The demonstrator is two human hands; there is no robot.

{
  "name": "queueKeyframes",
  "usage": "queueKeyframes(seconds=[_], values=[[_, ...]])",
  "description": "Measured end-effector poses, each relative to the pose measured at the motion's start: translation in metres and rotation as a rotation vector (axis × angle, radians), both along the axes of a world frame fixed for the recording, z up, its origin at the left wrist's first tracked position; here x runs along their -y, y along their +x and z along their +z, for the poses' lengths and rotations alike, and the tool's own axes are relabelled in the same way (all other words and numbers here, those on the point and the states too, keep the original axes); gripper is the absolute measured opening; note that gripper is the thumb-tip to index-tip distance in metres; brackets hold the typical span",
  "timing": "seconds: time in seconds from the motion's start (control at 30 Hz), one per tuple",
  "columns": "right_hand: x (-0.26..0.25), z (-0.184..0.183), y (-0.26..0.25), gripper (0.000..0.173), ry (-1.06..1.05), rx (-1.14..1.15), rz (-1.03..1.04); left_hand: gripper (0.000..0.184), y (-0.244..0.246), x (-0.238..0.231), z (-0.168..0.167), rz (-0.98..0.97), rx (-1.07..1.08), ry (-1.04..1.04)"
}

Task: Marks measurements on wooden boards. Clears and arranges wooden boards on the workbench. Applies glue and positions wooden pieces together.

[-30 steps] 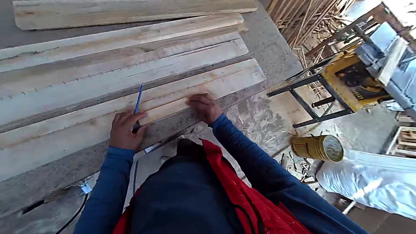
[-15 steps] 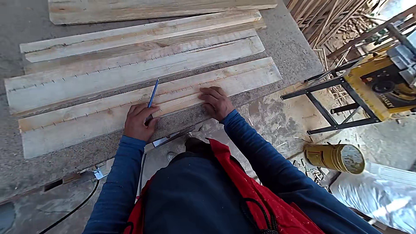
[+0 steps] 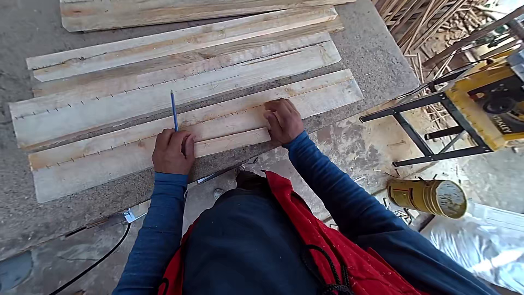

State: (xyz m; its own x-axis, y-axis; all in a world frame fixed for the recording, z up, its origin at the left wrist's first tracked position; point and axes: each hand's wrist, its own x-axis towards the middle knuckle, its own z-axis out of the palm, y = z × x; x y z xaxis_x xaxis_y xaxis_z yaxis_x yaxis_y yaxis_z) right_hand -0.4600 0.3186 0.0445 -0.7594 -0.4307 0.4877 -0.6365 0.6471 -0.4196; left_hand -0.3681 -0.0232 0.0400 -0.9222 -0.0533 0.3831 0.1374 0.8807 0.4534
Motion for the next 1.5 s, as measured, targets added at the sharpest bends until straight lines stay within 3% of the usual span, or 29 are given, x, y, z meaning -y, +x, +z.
queueKeyframes(seconds=[0.07,0.1,0.17,0.23,0.33,0.43,0.7,0.93,1.13,1.5], values=[[-0.004,0.004,0.016,0.069,0.052,0.062,0.106,0.029,-0.001,-0.003,0.000,0.015,-0.003,-0.004],[-0.002,-0.001,0.022,0.073,0.105,0.071,0.182,0.029,-0.002,-0.005,0.000,0.023,-0.001,-0.009],[0.001,-0.017,0.024,0.050,0.150,0.010,0.283,0.029,-0.005,-0.005,-0.001,0.016,0.013,0.012],[0.003,-0.024,0.013,0.038,0.118,0.025,0.272,0.030,-0.006,-0.002,-0.003,-0.034,-0.005,0.125],[0.005,-0.014,0.000,0.039,0.113,0.134,0.243,0.043,-0.002,0.011,-0.002,-0.257,-0.024,0.225],[0.003,-0.014,0.003,0.041,0.107,0.131,0.262,0.045,0.000,0.019,-0.006,-0.353,-0.003,0.132],[0.001,-0.028,0.019,0.024,-0.060,0.017,0.250,0.042,0.004,0.022,-0.009,-0.351,0.012,0.131],[0.002,-0.025,0.021,0.025,0.019,-0.028,0.247,0.042,0.008,0.024,-0.012,-0.345,-0.002,0.096],[0.006,-0.019,0.029,0.029,0.173,-0.130,0.106,0.039,0.010,0.021,-0.011,-0.326,-0.025,0.112],[0.014,-0.014,0.032,0.023,0.162,-0.106,0.083,0.040,0.008,0.019,-0.009,-0.300,0.027,0.173]])
